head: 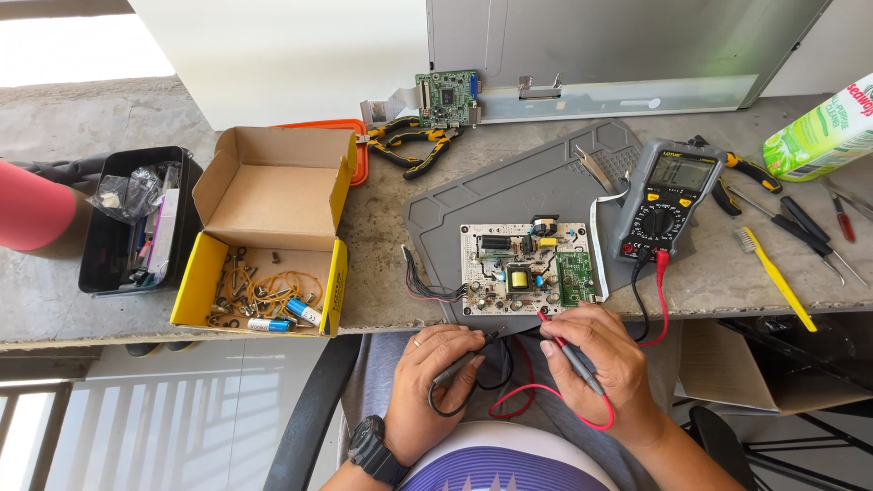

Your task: The person tests a circuit board using a multimeter, touching probes to various points on the board. They then use tweezers to adjust a small component and a toothbrush to clean the board's surface.

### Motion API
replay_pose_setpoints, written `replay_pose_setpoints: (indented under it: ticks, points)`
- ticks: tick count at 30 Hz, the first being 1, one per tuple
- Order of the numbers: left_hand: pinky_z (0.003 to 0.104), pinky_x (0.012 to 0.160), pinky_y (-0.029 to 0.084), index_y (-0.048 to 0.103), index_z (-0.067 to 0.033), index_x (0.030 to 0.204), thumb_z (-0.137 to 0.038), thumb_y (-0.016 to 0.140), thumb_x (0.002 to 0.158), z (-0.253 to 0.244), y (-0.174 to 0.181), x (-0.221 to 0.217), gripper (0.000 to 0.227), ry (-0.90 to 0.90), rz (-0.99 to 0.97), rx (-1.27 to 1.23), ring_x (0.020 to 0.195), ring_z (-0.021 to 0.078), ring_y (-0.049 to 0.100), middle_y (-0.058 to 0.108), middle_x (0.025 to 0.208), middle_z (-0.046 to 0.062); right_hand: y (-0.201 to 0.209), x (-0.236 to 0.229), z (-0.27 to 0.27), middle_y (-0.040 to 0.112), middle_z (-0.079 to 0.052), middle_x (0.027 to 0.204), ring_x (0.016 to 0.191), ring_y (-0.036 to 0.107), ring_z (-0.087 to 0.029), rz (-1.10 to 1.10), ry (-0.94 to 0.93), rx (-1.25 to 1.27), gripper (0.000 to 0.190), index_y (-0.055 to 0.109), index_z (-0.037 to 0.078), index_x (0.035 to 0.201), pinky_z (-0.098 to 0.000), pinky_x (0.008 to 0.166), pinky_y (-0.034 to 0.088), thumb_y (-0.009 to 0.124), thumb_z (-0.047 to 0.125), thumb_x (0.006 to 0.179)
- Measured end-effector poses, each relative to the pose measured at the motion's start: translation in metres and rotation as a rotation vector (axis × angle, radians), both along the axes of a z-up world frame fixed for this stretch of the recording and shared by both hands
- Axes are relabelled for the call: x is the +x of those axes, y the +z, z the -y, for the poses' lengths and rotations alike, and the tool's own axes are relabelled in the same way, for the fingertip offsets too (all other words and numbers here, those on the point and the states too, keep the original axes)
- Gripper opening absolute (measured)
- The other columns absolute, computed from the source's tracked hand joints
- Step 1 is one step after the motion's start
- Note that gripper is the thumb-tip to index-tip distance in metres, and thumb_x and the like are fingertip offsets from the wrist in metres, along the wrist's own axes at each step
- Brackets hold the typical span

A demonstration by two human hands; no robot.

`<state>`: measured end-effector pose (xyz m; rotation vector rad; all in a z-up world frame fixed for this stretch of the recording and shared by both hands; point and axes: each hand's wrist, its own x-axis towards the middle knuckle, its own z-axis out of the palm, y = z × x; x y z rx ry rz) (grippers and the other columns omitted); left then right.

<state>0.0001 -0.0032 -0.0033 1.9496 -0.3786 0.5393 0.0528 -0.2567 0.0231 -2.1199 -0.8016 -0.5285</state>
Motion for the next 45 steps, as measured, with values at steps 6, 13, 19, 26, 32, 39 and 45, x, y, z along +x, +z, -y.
replay_pose_setpoints:
  ticks: [6, 13, 19, 26, 32, 39, 45]
  points:
    - [0.044, 0.111, 0.060, 0.081, -0.0089, 0.124, -0.007, 0.077, 0.108, 0.0005, -0.0009, -0.0007, 0.017, 0.002, -0.007, -0.003, 0.117, 0.0303, 0.083, 0.088, 0.121, 0.006, -0.0007, -0.0011, 0.0016, 0.084, -0.007, 0.108, 0.106, 0.080, -0.028, -0.007, 0.007, 0.000, 0.012, 0.080, 0.005, 0.115, -0.0487, 0.115, 0.059, 0.077, 0.009, 0.105]
    - [0.044, 0.111, 0.060, 0.081, -0.0089, 0.124, -0.005, 0.079, 0.107, 0.0008, 0.0000, -0.0013, 0.018, 0.003, -0.005, -0.005, 0.117, 0.0302, 0.083, 0.088, 0.122, 0.006, -0.0008, -0.0019, 0.0019, 0.084, -0.009, 0.108, 0.105, 0.079, -0.028, 0.002, 0.015, -0.001, 0.012, 0.080, 0.003, 0.115, -0.0498, 0.114, 0.060, 0.076, 0.010, 0.105]
    - [0.044, 0.111, 0.060, 0.081, -0.0093, 0.124, -0.006, 0.078, 0.107, 0.0010, -0.0005, -0.0014, 0.018, 0.007, -0.006, 0.002, 0.116, 0.0301, 0.082, 0.087, 0.121, 0.006, -0.0009, -0.0019, 0.0022, 0.083, -0.009, 0.108, 0.104, 0.079, -0.028, -0.009, 0.023, 0.009, 0.013, 0.080, 0.004, 0.116, -0.0492, 0.115, 0.060, 0.077, 0.008, 0.104]
    - [0.044, 0.111, 0.060, 0.081, -0.0086, 0.125, -0.008, 0.077, 0.108, 0.0007, -0.0005, -0.0013, 0.017, 0.000, -0.005, 0.001, 0.117, 0.0301, 0.082, 0.087, 0.122, 0.006, -0.0033, -0.0021, 0.0028, 0.084, -0.008, 0.108, 0.104, 0.079, -0.027, -0.011, 0.020, 0.006, 0.012, 0.080, 0.005, 0.116, -0.0511, 0.116, 0.060, 0.078, 0.008, 0.104]
    - [0.044, 0.110, 0.060, 0.081, -0.0086, 0.125, -0.008, 0.077, 0.109, 0.0007, -0.0009, -0.0013, 0.017, 0.000, -0.001, 0.007, 0.116, 0.0303, 0.082, 0.087, 0.122, 0.006, -0.0002, -0.0021, 0.0018, 0.084, -0.008, 0.108, 0.104, 0.079, -0.027, -0.004, 0.025, 0.001, 0.012, 0.080, 0.005, 0.115, -0.0511, 0.116, 0.060, 0.077, 0.008, 0.104]
    - [0.044, 0.111, 0.060, 0.081, -0.0083, 0.125, -0.008, 0.077, 0.108, 0.0007, -0.0011, -0.0011, 0.017, -0.006, -0.001, 0.004, 0.117, 0.0306, 0.082, 0.087, 0.122, 0.007, -0.0028, -0.0024, 0.0026, 0.084, -0.008, 0.108, 0.104, 0.079, -0.027, -0.009, 0.025, 0.007, 0.013, 0.080, 0.005, 0.115, -0.0514, 0.117, 0.060, 0.078, 0.010, 0.104]
    - [0.044, 0.111, 0.060, 0.081, -0.0081, 0.125, -0.008, 0.077, 0.108, 0.0010, -0.0007, -0.0012, 0.017, -0.003, 0.000, 0.002, 0.117, 0.0306, 0.082, 0.087, 0.122, 0.007, -0.0033, -0.0022, 0.0032, 0.083, -0.008, 0.108, 0.103, 0.078, -0.026, -0.004, 0.026, -0.004, 0.012, 0.080, 0.006, 0.116, -0.0516, 0.117, 0.059, 0.077, 0.010, 0.105]
